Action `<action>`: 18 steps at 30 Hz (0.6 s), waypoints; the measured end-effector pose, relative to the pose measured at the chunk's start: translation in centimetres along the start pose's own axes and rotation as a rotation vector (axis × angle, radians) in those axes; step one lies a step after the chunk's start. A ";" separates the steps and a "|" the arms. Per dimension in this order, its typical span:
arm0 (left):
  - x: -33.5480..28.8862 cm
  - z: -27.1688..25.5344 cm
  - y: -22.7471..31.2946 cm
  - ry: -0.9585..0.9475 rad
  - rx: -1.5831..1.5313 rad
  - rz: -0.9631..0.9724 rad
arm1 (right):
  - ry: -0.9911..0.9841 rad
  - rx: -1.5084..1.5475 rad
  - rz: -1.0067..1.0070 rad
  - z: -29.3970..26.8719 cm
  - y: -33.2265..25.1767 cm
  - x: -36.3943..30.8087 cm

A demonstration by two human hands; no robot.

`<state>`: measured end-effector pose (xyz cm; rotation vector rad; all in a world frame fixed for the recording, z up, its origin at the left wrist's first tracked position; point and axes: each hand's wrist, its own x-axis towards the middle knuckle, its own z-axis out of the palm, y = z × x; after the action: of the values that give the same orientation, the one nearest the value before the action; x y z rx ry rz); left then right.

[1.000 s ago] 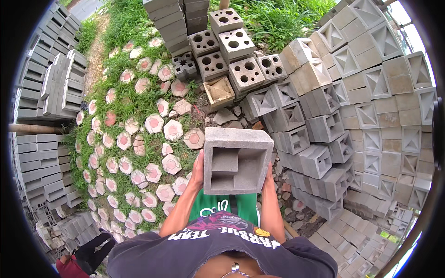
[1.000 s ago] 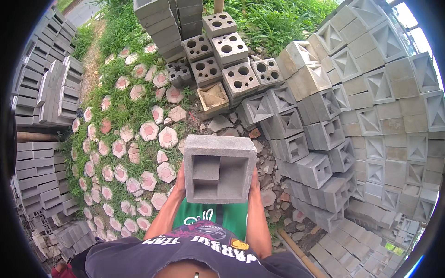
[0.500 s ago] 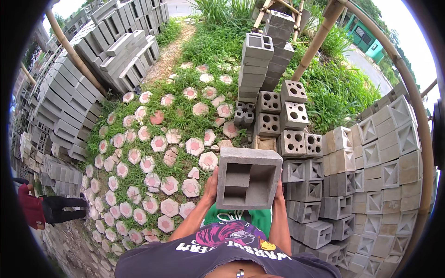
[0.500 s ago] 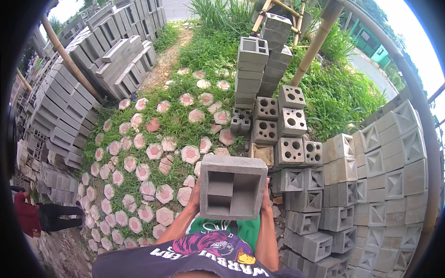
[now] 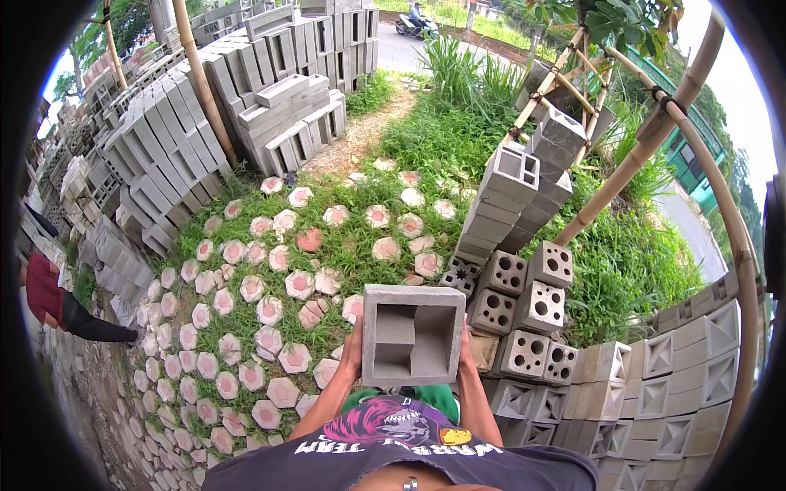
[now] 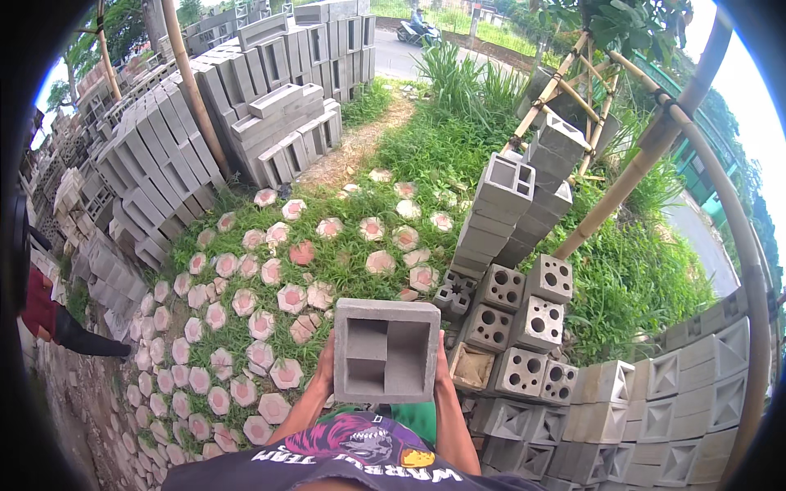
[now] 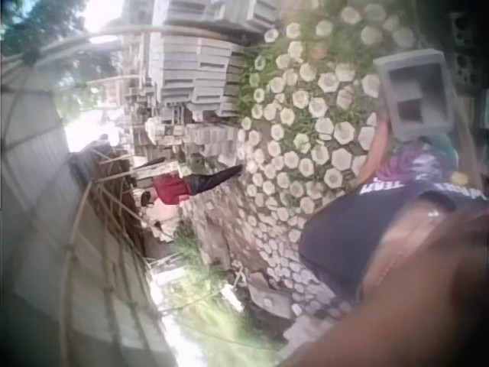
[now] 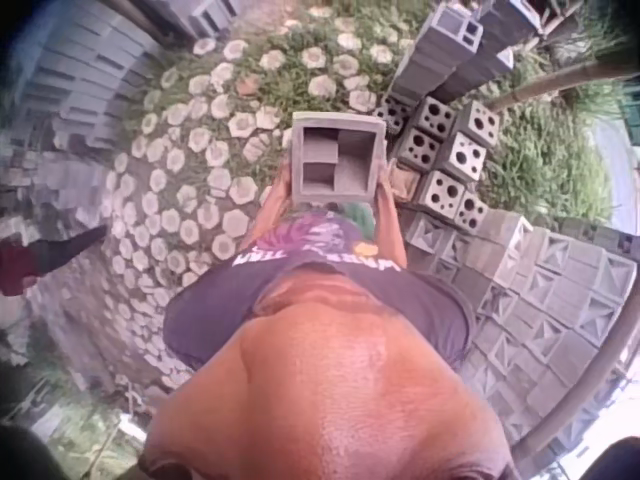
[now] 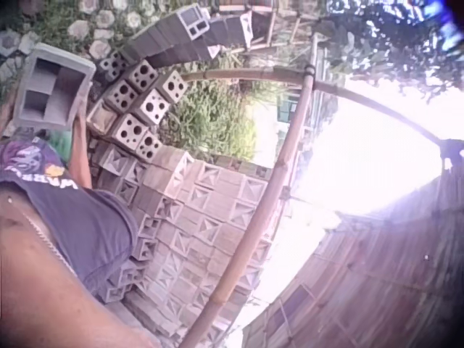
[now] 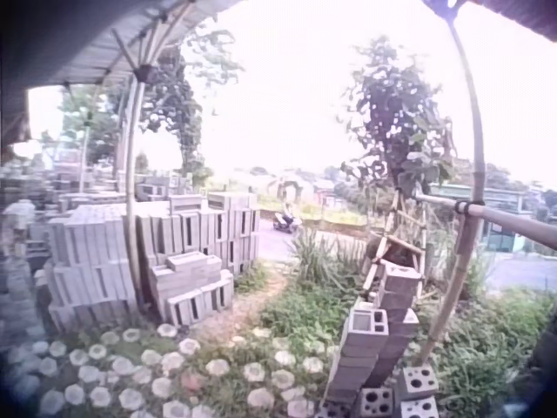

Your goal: The person picks up large concrete decorative blocks one by one from various piles on the ground and stacks them together onto a larger central pile.

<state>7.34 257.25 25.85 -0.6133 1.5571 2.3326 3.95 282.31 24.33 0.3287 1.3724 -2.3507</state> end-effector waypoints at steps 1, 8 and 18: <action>0.9 0.4 0.2 0.009 -0.016 0.002 | -0.005 -0.006 0.005 -0.5 -0.6 1.2; 2.6 0.0 1.5 0.228 -0.151 0.013 | -0.149 0.031 0.173 1.5 -1.5 9.1; 7.9 -7.1 6.4 0.463 -0.221 0.057 | -0.283 -0.076 0.218 10.8 -0.8 20.3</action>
<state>-1.06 248.12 24.83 -1.2524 1.5084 2.5522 -14.55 268.87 22.29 0.1108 1.2209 -2.0690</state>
